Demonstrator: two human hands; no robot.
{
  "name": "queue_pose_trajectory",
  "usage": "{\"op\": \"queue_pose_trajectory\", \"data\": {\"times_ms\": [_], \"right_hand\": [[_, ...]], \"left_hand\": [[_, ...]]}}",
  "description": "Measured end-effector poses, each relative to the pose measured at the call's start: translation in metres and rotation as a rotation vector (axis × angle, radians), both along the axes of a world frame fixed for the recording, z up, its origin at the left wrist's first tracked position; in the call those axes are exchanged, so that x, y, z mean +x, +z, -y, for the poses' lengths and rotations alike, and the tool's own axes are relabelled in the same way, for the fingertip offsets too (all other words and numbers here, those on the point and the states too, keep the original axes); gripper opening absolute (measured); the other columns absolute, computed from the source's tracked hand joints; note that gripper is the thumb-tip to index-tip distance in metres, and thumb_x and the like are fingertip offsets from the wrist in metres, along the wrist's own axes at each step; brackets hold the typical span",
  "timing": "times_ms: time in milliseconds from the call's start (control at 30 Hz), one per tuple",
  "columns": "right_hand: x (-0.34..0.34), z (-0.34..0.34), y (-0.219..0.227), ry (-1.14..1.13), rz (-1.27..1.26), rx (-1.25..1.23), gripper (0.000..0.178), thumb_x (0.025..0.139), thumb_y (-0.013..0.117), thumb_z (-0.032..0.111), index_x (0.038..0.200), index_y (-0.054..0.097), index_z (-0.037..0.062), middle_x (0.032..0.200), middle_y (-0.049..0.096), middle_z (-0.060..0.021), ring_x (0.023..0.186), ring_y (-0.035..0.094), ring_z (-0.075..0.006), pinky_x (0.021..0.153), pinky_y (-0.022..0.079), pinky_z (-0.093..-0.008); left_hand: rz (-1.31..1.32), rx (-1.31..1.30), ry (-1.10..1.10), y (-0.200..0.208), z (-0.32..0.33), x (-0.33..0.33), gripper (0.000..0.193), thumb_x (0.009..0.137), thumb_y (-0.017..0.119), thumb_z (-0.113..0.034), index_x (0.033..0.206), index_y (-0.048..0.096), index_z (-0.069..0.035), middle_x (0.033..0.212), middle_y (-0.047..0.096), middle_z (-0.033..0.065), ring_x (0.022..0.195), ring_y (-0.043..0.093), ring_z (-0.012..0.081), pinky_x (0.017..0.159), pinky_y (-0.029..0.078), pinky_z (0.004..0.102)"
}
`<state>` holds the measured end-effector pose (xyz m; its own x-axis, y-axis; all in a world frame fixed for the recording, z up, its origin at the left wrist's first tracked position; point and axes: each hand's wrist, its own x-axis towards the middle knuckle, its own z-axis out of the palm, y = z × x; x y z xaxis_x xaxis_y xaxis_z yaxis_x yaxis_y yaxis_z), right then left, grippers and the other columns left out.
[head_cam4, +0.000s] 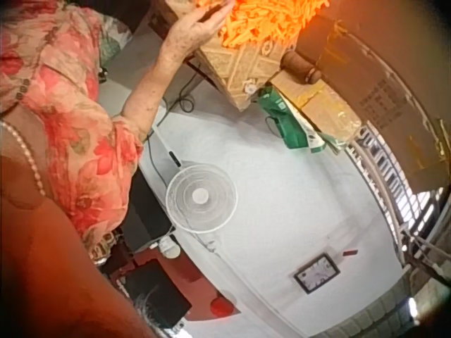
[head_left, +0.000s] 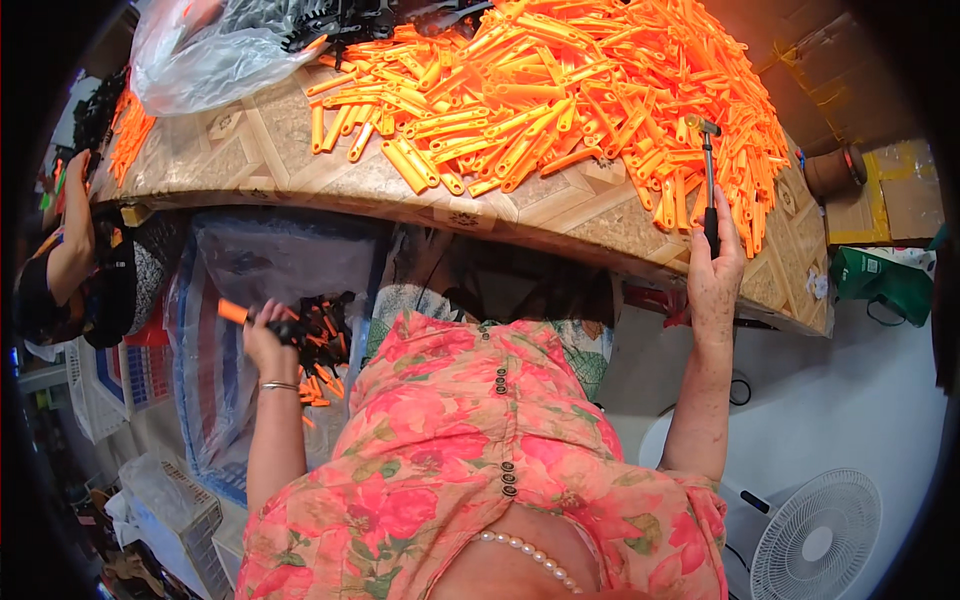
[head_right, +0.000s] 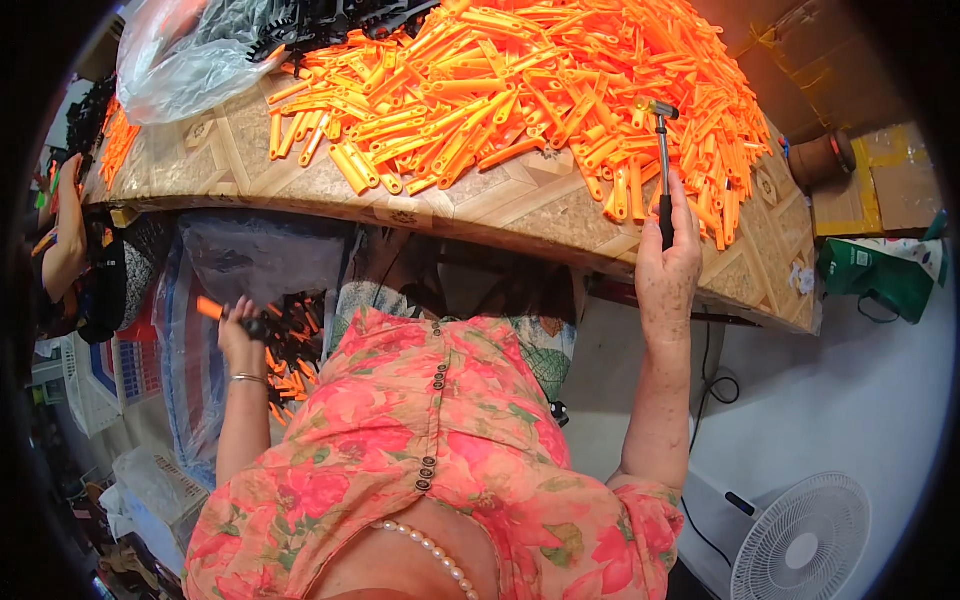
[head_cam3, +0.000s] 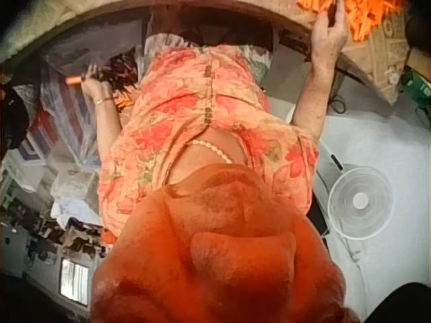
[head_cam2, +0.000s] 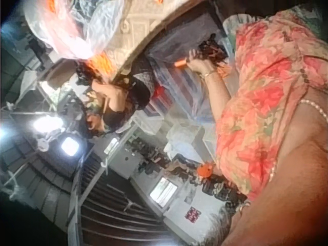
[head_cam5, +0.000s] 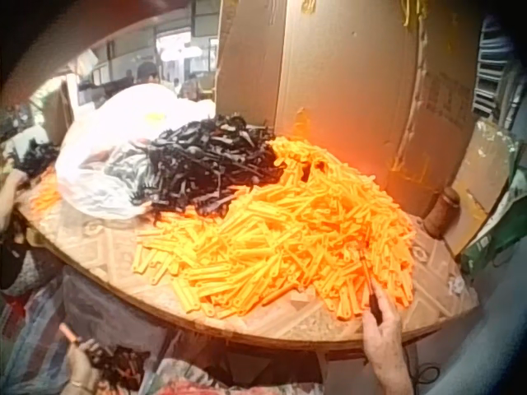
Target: The person assembles orange plastic components by inserting them into a black plastic holder and tapping them with a hammer. The person repeatedly picks up orange pieces from a pile, fits them into the black holder, and uses a hammer to secure them before placing the finished unit aside.
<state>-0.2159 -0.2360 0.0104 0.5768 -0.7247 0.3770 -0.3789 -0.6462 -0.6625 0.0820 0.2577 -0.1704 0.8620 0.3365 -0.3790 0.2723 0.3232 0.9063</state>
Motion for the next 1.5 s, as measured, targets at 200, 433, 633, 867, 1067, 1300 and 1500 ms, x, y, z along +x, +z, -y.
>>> {"op": "queue_pose_trajectory", "data": {"times_ms": [200, 433, 633, 867, 1067, 1300, 1500], "right_hand": [[0.008, 0.013, -0.001, -0.046, -0.048, -0.105, 0.053, 0.089, 0.055, 0.005, 0.141, 0.048, 0.0067, 0.105, 0.055, -0.0155, 0.098, 0.056, -0.0296, 0.090, 0.045, -0.0389], [0.027, 0.019, -0.007, -0.107, -0.288, -0.335, 0.054, 0.085, 0.063, 0.011, 0.138, 0.051, 0.0067, 0.113, 0.051, -0.0158, 0.105, 0.053, -0.0329, 0.091, 0.044, -0.0422], [0.030, 0.018, -0.010, -0.181, -0.360, -0.537, 0.049, 0.086, 0.064, 0.014, 0.134, 0.055, 0.0063, 0.123, 0.052, -0.0132, 0.116, 0.049, -0.0316, 0.097, 0.040, -0.0448], [0.039, 0.010, -0.012, -0.215, -0.269, -0.664, 0.043, 0.084, 0.067, 0.013, 0.127, 0.061, 0.0094, 0.129, 0.052, -0.0090, 0.120, 0.046, -0.0297, 0.101, 0.035, -0.0452], [0.036, 0.007, -0.014, -0.192, -0.193, -0.665, 0.040, 0.080, 0.070, 0.009, 0.119, 0.066, 0.0119, 0.127, 0.055, -0.0060, 0.119, 0.047, -0.0281, 0.100, 0.036, -0.0435], [0.036, 0.009, -0.011, -0.161, -0.102, -0.694, 0.036, 0.076, 0.072, 0.006, 0.111, 0.070, 0.0147, 0.122, 0.059, -0.0032, 0.114, 0.051, -0.0264, 0.097, 0.038, -0.0412], [0.029, 0.013, -0.018, -0.139, -0.086, -0.738, 0.030, 0.077, 0.073, 0.009, 0.106, 0.072, 0.0151, 0.111, 0.062, -0.0020, 0.106, 0.054, -0.0256, 0.093, 0.039, -0.0406]], "left_hand": [[-0.307, 0.283, 0.146, -0.010, -0.082, 0.027, 0.063, 0.086, 0.060, -0.004, 0.143, 0.035, 0.003, 0.135, 0.051, 0.0250, 0.115, 0.059, 0.0319, 0.090, 0.053, 0.0410], [0.767, 0.578, -0.524, 0.105, 0.122, 0.017, 0.057, 0.090, 0.060, 0.001, 0.143, 0.040, -0.002, 0.143, 0.047, 0.0148, 0.130, 0.046, 0.0229, 0.109, 0.036, 0.0358], [1.380, 0.918, -0.516, 0.219, 0.244, 0.027, 0.042, 0.080, 0.067, 0.000, 0.121, 0.060, -0.002, 0.123, 0.061, 0.0134, 0.117, 0.056, 0.0264, 0.102, 0.040, 0.0354], [1.496, 1.244, -0.684, 0.213, 0.347, 0.104, 0.033, 0.078, 0.072, -0.013, 0.109, 0.065, -0.005, 0.107, 0.067, 0.0096, 0.104, 0.060, 0.0311, 0.090, 0.048, 0.0393], [1.292, 1.435, -0.754, 0.179, 0.385, 0.143, 0.031, 0.080, 0.073, -0.025, 0.106, 0.068, -0.008, 0.098, 0.068, 0.0093, 0.094, 0.064, 0.0304, 0.081, 0.052, 0.0410], [1.303, 0.961, -0.703, 0.191, 0.355, 0.137, 0.030, 0.091, 0.066, -0.019, 0.119, 0.064, -0.007, 0.102, 0.069, 0.0066, 0.093, 0.067, 0.0188, 0.079, 0.053, 0.0285], [0.710, 0.054, -1.206, 0.230, 0.312, 0.012, 0.036, 0.101, 0.050, -0.019, 0.129, 0.055, 0.003, 0.106, 0.069, 0.0084, 0.091, 0.063, 0.0102, 0.079, 0.049, 0.0211]]}}
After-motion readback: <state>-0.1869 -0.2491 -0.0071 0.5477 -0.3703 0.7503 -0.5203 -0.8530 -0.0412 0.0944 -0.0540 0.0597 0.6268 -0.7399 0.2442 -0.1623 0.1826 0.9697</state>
